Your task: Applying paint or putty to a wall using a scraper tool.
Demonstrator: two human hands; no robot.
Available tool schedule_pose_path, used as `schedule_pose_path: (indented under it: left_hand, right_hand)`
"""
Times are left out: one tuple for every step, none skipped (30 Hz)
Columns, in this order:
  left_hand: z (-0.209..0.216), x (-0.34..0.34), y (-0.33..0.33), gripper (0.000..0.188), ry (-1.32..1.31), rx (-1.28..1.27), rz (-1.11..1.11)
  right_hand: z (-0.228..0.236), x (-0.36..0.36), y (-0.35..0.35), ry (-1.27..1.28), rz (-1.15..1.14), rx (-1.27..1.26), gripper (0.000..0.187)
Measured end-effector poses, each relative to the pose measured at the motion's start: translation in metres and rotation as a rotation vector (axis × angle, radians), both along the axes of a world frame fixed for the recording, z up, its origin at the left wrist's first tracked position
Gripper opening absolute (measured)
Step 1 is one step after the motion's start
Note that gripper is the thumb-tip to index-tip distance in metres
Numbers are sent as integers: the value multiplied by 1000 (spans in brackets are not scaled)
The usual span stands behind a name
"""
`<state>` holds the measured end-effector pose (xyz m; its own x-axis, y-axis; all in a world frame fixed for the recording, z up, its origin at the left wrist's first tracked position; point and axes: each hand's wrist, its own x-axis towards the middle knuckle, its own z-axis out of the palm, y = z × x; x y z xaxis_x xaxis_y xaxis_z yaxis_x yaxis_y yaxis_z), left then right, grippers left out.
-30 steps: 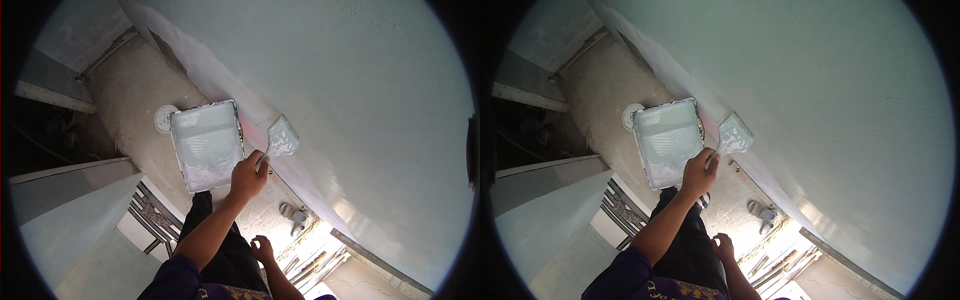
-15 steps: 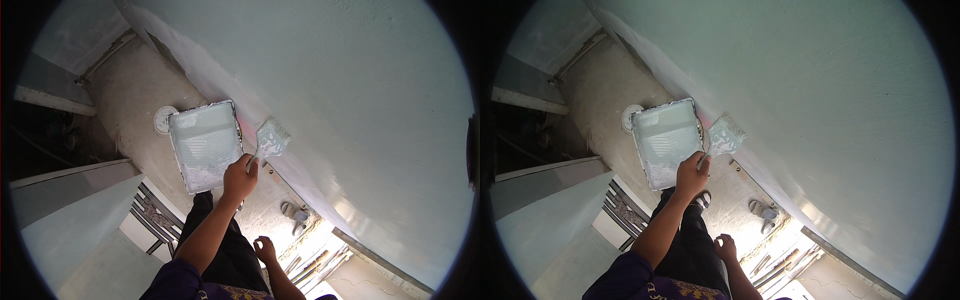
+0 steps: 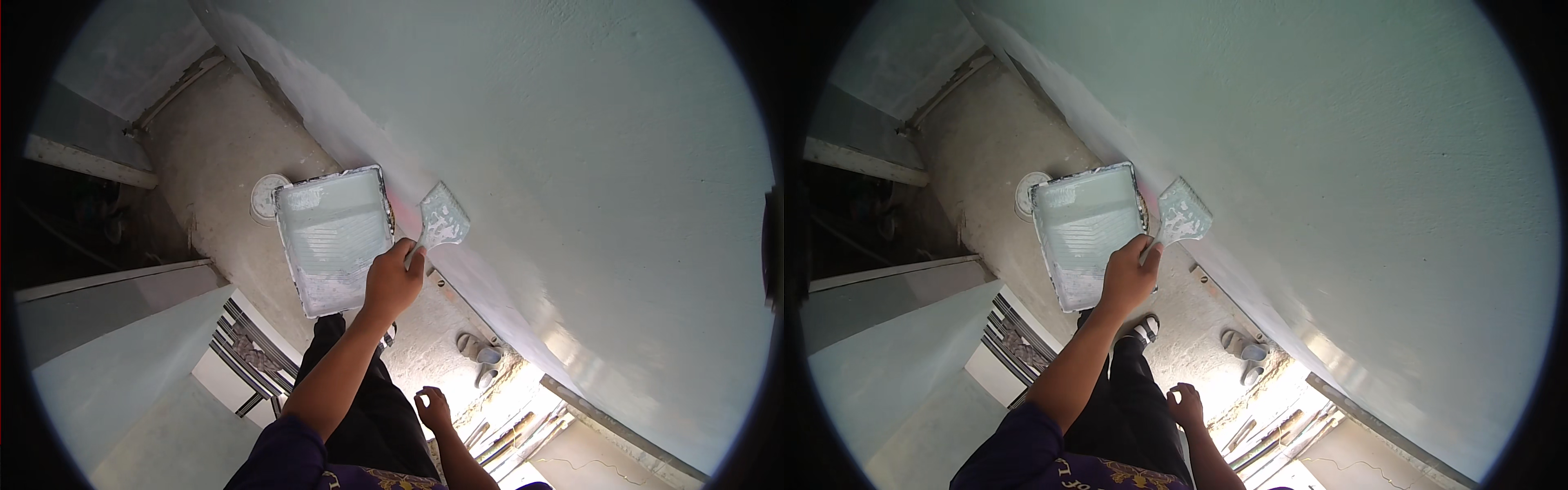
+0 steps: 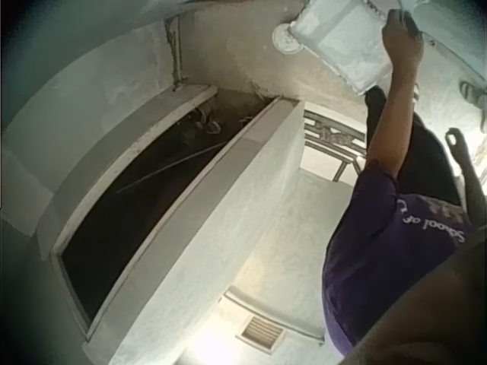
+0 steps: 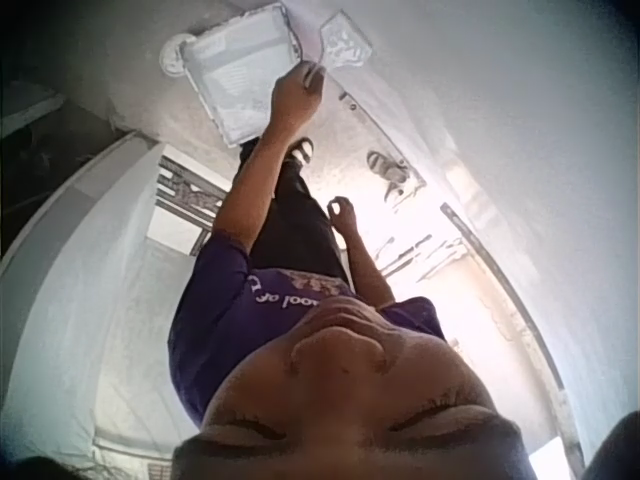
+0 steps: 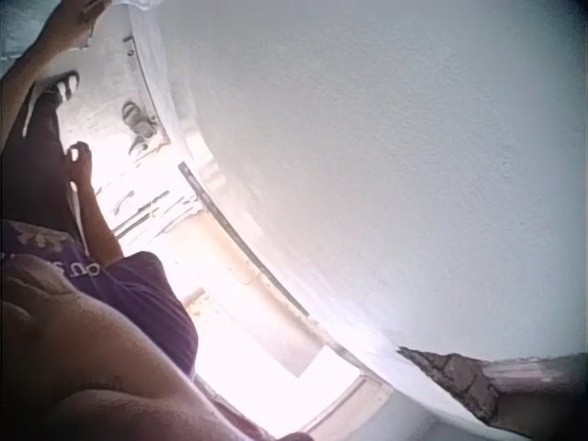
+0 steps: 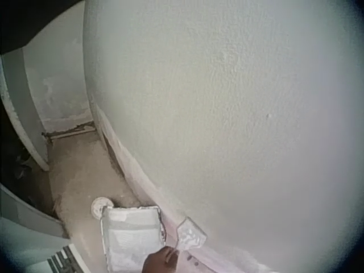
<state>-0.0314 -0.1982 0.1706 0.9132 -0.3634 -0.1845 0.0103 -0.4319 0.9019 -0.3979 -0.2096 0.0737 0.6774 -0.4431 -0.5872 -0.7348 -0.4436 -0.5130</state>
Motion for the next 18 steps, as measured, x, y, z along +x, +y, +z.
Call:
schedule_pose_path:
  left_hand:
    - [14, -3, -6, 18, -15, -68, -15]
    - [29, -6, -7, 18, 8, -113, -35]
    - [41, -9, -7, 18, 31, -157, -56]
    - [49, -11, -5, 18, 30, -159, -56]
    - [55, -13, -2, 18, 41, -205, -63]
    - [59, -14, 0, 18, 51, -254, -70]
    - [57, -12, 2, 18, 43, -253, -68]
    - [49, -11, 4, 18, 53, -164, -40]
    - [44, -10, 4, 18, 62, -77, -11]
    - [44, -9, 1, 19, 44, -47, -2]
    - [48, -10, -5, 19, 34, -54, 0]
    - [54, -13, -11, 19, -17, -67, 8]
    - [62, -15, -16, 20, -66, -83, 14]
    - [74, -17, -17, 19, -17, -80, -5]
    - [81, -20, -17, 19, -28, -94, -4]
    - [87, -22, -14, 18, -8, -168, -20]
    - [93, -25, -11, 18, 15, -242, -41]
    - [98, -26, -6, 19, 70, -289, -80]
  right_hand:
    - [0, -1, -2, 6, -4, -4, 15]
    - [1, -2, -3, 10, -5, -6, 15]
    - [2, -3, -4, 6, -9, -7, 15]
    - [2, -2, -5, -2, -13, -9, 14]
    - [1, -4, -6, -3, -15, -11, 14]
    - [0, -6, -7, 4, -14, -14, 14]
    - [0, -5, -5, 5, -9, -13, 14]
    - [1, -4, -5, -3, -6, -15, 14]
    - [2, -3, -4, -12, -1, -20, 14]
    - [4, -2, -4, -20, 6, -26, 14]
    - [6, -1, -5, -29, 8, -33, 14]
    - [10, 0, -5, -20, 8, -25, 14]
    - [13, 0, -8, -8, 6, -21, 14]
    - [17, -1, -11, -33, 7, -28, 15]
    - [23, -3, -14, -34, 10, -45, 15]
    - [27, -3, -19, -38, 6, -58, 15]
    - [33, -6, -22, -40, -2, -71, 15]
    - [37, -7, -28, -47, -5, -87, 14]
